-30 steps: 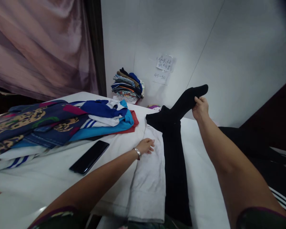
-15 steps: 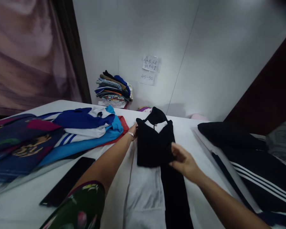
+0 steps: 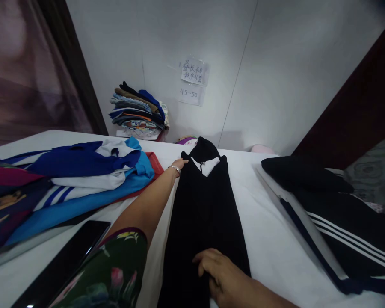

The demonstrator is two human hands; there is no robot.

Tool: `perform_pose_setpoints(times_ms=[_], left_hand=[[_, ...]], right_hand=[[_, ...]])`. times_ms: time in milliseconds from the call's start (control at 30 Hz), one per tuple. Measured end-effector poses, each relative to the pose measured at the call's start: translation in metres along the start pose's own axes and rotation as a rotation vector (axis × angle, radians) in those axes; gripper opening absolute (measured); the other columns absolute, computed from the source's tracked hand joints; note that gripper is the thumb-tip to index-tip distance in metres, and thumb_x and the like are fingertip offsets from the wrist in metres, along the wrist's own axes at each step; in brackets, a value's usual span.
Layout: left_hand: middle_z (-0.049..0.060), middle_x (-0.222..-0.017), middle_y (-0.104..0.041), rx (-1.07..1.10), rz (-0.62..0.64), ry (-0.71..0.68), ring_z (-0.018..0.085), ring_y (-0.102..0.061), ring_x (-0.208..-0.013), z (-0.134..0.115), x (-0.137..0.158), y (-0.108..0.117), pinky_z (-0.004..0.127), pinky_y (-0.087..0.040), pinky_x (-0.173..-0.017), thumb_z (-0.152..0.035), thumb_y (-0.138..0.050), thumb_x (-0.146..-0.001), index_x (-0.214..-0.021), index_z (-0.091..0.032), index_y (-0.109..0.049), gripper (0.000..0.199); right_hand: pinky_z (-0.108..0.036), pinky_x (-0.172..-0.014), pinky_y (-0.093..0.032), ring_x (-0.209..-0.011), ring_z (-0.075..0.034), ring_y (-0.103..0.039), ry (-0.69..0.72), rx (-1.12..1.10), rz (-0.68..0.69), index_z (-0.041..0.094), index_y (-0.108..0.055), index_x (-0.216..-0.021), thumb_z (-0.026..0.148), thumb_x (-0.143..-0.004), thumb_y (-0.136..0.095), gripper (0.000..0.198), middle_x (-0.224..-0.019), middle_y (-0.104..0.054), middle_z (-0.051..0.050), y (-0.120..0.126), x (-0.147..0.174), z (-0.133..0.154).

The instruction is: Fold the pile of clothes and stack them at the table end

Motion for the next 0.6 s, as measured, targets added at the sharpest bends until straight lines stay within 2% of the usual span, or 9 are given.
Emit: perform_pose_setpoints(times_ms=[100,167,333,467,600], left_hand=[[0.007,-0.108,-0.063,-0.080,0.005,-0.017,0.017,-0.063,-0.089,0.003,-0.007,-0.006,0.036,-0.055,-0.076,-0.033,-0.056,-0.090,-0.113,-0.015,-0.058,0.030],[0.008,-0.113,-0.061,-0.124,0.012,-0.024,0.018,-0.062,-0.093,0.009,-0.009,-0.009,0.038,-0.054,-0.079,-0.033,-0.056,-0.089,-0.117,-0.016,-0.056,0.032],[0.009,-0.119,-0.059,-0.232,0.005,-0.029,0.019,-0.060,-0.099,0.022,-0.013,-0.010,0.040,-0.053,-0.084,-0.034,-0.056,-0.090,-0.116,-0.018,-0.057,0.031],[0.008,-0.117,-0.059,-0.264,-0.015,-0.099,0.019,-0.060,-0.098,0.013,-0.018,-0.011,0.040,-0.053,-0.083,-0.034,-0.056,-0.090,-0.117,-0.017,-0.057,0.032],[0.009,-0.117,-0.059,-0.296,-0.046,-0.165,0.020,-0.060,-0.099,0.010,-0.019,-0.008,0.040,-0.053,-0.083,-0.034,-0.056,-0.089,-0.118,-0.017,-0.056,0.033]], right_hand=[[-0.036,-0.087,-0.048,-0.099,-0.024,-0.062,0.025,0.029,0.062,0.044,-0.053,-0.123,0.017,-0.056,-0.055,0.072,-0.111,-0.065,0.002,-0.008,0.002,-0.010],[-0.039,-0.090,-0.046,-0.100,-0.026,-0.062,0.051,0.067,0.118,0.049,-0.045,-0.132,0.024,-0.061,-0.057,0.076,-0.115,-0.064,0.003,-0.012,0.002,-0.015],[-0.040,-0.089,-0.044,-0.097,-0.027,-0.062,0.087,0.141,0.156,0.049,-0.050,-0.130,0.041,-0.067,-0.060,0.063,-0.114,-0.065,0.001,-0.019,0.002,-0.026],[-0.038,-0.089,-0.044,-0.096,-0.027,-0.063,0.077,0.132,0.176,0.049,-0.053,-0.127,0.056,-0.073,-0.058,0.055,-0.112,-0.067,0.001,-0.026,0.003,-0.032],[-0.038,-0.086,-0.045,-0.093,-0.025,-0.064,0.082,0.192,0.130,0.053,-0.053,-0.125,0.060,-0.082,-0.049,0.044,-0.109,-0.068,0.001,-0.038,0.004,-0.046]])
Point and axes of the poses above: each hand's wrist, its own x-axis away from the middle knuckle, its own y-axis out of the back of the hand, z = x × y, the point moved 3 cm from there along -x, towards the middle knuckle
